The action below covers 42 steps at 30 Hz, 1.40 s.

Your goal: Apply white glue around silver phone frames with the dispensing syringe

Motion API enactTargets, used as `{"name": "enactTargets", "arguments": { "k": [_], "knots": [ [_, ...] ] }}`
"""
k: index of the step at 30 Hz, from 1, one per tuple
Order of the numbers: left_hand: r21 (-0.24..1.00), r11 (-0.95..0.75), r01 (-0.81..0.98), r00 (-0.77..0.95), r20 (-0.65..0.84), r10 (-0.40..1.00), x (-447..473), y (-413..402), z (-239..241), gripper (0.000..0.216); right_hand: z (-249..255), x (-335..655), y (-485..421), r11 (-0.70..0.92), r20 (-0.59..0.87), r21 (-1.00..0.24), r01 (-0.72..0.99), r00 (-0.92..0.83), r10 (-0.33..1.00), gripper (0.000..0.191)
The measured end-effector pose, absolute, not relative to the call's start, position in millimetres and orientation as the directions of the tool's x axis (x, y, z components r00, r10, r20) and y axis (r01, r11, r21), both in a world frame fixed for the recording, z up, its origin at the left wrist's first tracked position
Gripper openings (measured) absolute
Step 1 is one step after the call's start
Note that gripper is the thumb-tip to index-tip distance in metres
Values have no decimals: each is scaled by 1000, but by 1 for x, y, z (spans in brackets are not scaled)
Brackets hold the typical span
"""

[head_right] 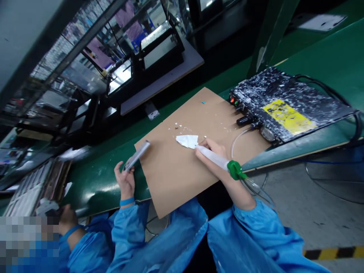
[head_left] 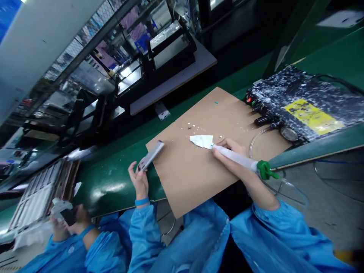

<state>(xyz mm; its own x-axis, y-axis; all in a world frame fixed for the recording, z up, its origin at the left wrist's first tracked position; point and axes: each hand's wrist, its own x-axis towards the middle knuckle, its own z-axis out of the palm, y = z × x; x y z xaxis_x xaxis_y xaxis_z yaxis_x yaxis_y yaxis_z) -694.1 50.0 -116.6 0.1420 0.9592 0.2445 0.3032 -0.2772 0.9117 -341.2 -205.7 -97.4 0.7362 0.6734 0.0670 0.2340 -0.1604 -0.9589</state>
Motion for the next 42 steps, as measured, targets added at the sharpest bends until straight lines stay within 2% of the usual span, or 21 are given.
{"name": "enactTargets", "arguments": {
  "k": [2,4,6,9,13,16,20,24,27,30,33,35,37,42],
  "knots": [
    [960,-214,182,268,161,950,-687,30,-116,58,-100,-340,-207,-170,66,-957,236,744,665,27],
    [981,-150,125,316,104,943,-673,25,-111,62,-104,-338,-207,-184,70,-949,256,741,668,28],
    [983,-102,153,389,35,921,-657,33,-104,70,-107,-337,-207,-205,72,-938,281,733,676,28],
    [958,-118,263,502,-31,864,-636,51,-94,81,-108,-336,-206,-215,85,-925,313,721,688,29],
    [923,-169,345,590,-73,804,-609,61,-89,73,-105,-336,-205,-211,93,-923,320,721,686,35],
    [896,-253,365,649,-49,760,-586,58,-88,60,-106,-337,-205,-215,97,-924,317,737,669,39],
    [834,-418,360,678,74,731,-559,51,-90,43,-113,-336,-207,-232,74,-925,301,740,668,42],
    [654,-628,421,748,141,649,-547,44,-96,48,-117,-336,-208,-266,52,-917,297,751,659,46],
    [690,-622,371,798,106,594,-547,39,-99,58,-116,-338,-206,-251,76,-918,309,755,652,48],
    [841,-478,253,799,97,594,-549,38,-99,56,-114,-341,-204,-211,110,-929,305,769,629,50],
    [991,-98,94,770,-10,638,-553,46,-96,48,-111,-342,-203,-222,130,-919,325,783,609,48],
    [985,173,-20,779,-93,620,-556,55,-93,48,-108,-342,-203,-236,131,-914,330,791,598,48],
    [933,343,-108,784,-131,606,-559,62,-90,52,-104,-342,-201,-240,136,-913,331,799,586,49],
    [831,532,-162,784,-219,581,-563,66,-85,56,-97,-344,-195,-241,178,-892,382,788,589,49]
  ]
}}
